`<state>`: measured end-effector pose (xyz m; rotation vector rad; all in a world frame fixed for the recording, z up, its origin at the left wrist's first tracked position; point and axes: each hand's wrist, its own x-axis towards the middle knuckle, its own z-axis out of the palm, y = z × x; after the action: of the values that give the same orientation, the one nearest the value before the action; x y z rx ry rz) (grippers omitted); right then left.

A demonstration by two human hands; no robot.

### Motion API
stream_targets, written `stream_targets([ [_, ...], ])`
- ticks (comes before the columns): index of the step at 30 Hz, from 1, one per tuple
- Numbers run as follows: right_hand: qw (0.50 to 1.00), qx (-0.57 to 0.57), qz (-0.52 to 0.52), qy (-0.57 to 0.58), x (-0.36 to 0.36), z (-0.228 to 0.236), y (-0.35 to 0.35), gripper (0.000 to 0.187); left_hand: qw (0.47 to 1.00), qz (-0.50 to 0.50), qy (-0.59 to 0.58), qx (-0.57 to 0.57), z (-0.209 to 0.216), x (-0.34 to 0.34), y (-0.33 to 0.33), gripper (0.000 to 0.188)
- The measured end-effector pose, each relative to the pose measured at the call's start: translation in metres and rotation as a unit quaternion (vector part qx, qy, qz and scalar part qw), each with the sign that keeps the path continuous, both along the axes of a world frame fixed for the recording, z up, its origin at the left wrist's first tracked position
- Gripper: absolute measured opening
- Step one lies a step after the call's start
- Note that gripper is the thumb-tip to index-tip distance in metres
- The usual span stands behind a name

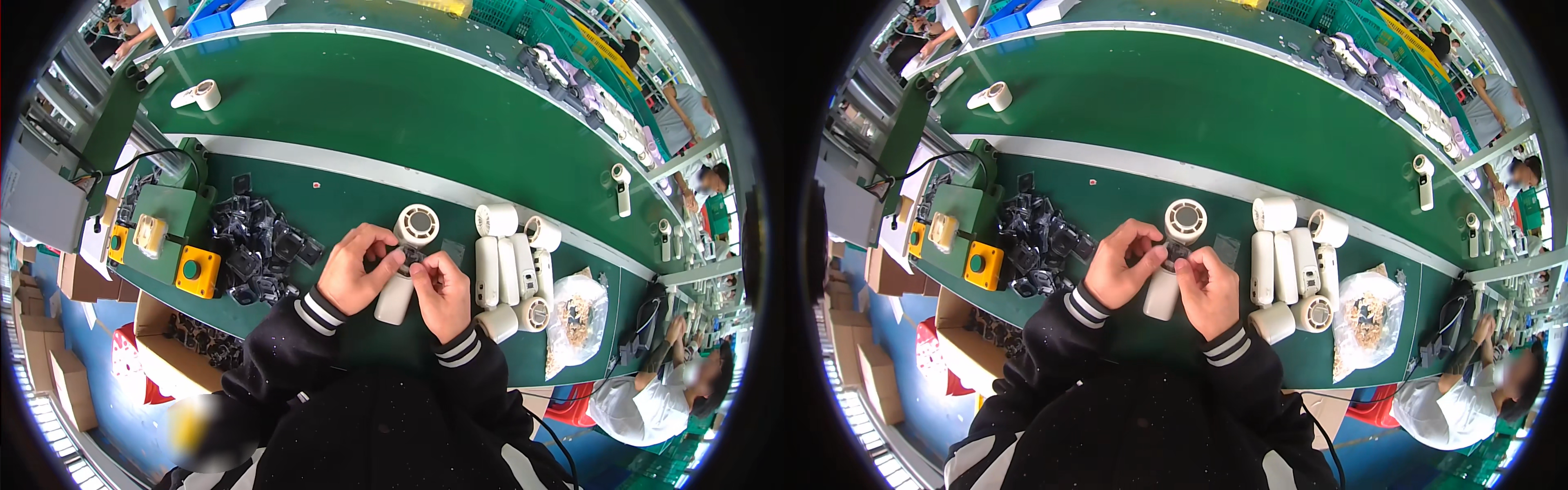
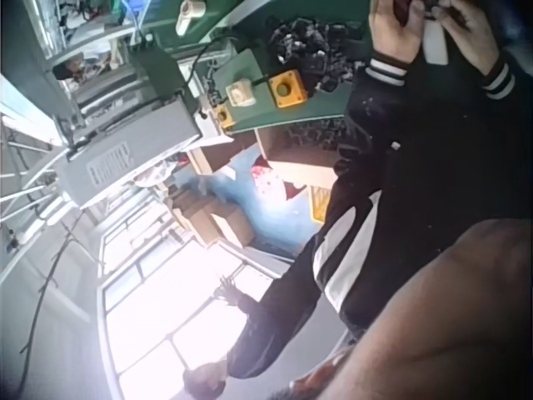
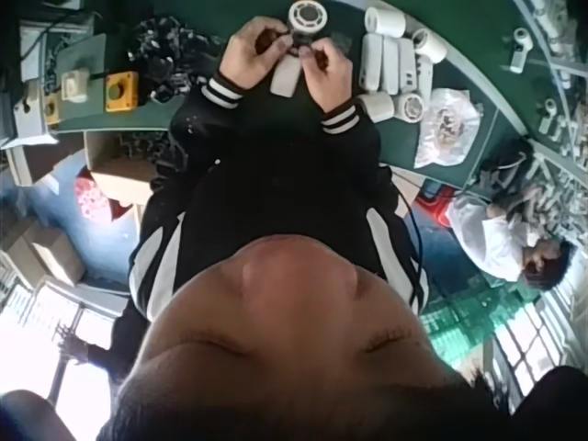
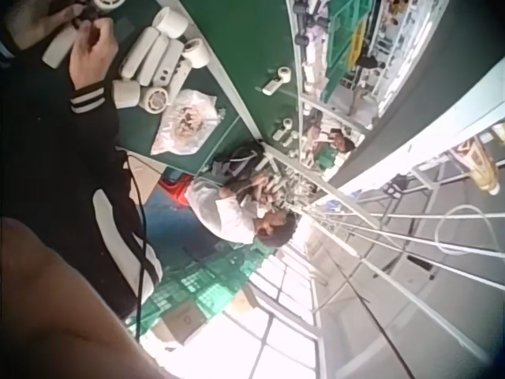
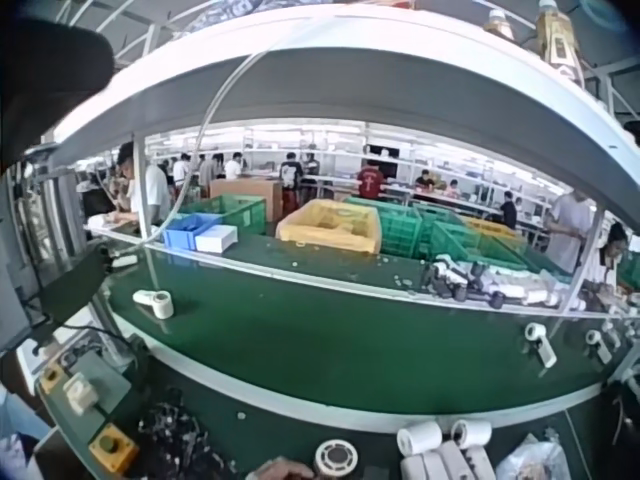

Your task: Assembling small handheld electronic fans on a factory production line, including component fitting and using a press machine.

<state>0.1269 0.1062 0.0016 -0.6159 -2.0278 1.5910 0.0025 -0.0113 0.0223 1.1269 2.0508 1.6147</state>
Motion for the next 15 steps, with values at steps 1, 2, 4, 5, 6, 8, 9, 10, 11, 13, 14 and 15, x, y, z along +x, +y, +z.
stream_targets([
  [1,1.000,0.001,0.007,0.005,-0.0001,0.0015,-0.0003,0.017,0.999,0.010,0.044,0.004,-0.0018,-0.0010,-0.0008,0.014],
  [2,1.000,0.002,0.014,0.009,-0.0001,0.0027,-0.0004,0.017,0.999,0.008,0.041,0.001,-0.0027,-0.0016,-0.0018,0.014],
  [4,1.000,-0.020,0.010,0.022,-0.0002,0.0015,-0.0004,0.017,0.998,-0.024,0.051,-0.026,-0.0035,-0.0025,-0.0022,0.013],
  [5,0.998,-0.040,0.010,0.038,-0.0002,0.0009,-0.0002,0.017,0.999,-0.021,0.033,-0.022,-0.0027,-0.0016,-0.0024,0.011],
  [6,0.998,-0.043,0.007,0.034,-0.0002,0.0024,0.0002,0.017,0.999,-0.024,0.029,-0.025,-0.0040,-0.0013,-0.0023,0.011],
  [8,0.997,-0.055,0.017,0.046,0.0013,0.0058,0.0003,0.017,1.000,0.004,0.017,-0.014,-0.0073,-0.0011,-0.0030,0.010],
  [9,0.998,-0.042,0.016,0.042,0.0028,0.0047,0.0010,0.016,1.000,0.002,0.000,-0.024,-0.0076,0.0005,-0.0038,0.010],
  [10,0.998,-0.044,0.015,0.038,0.0042,0.0054,0.0031,0.016,1.000,0.001,-0.003,-0.026,-0.0066,0.0013,-0.0022,0.010],
  [11,0.999,-0.009,0.031,0.014,0.0044,0.0078,0.0063,0.016,0.997,0.013,0.068,-0.046,-0.0042,0.0015,0.0007,0.011],
  [13,0.999,0.011,0.040,-0.013,0.0022,0.0077,0.0060,0.016,0.986,0.023,0.128,-0.100,-0.0006,0.0030,0.0003,0.020],
  [14,0.999,0.008,0.040,-0.013,0.0017,0.0068,0.0054,0.016,0.986,0.022,0.128,-0.103,-0.0006,0.0035,-0.0011,0.020],
  [15,0.999,0.020,0.033,-0.021,0.0006,0.0059,0.0043,0.015,0.979,0.023,0.150,-0.133,-0.0006,0.0043,-0.0040,0.023],
])
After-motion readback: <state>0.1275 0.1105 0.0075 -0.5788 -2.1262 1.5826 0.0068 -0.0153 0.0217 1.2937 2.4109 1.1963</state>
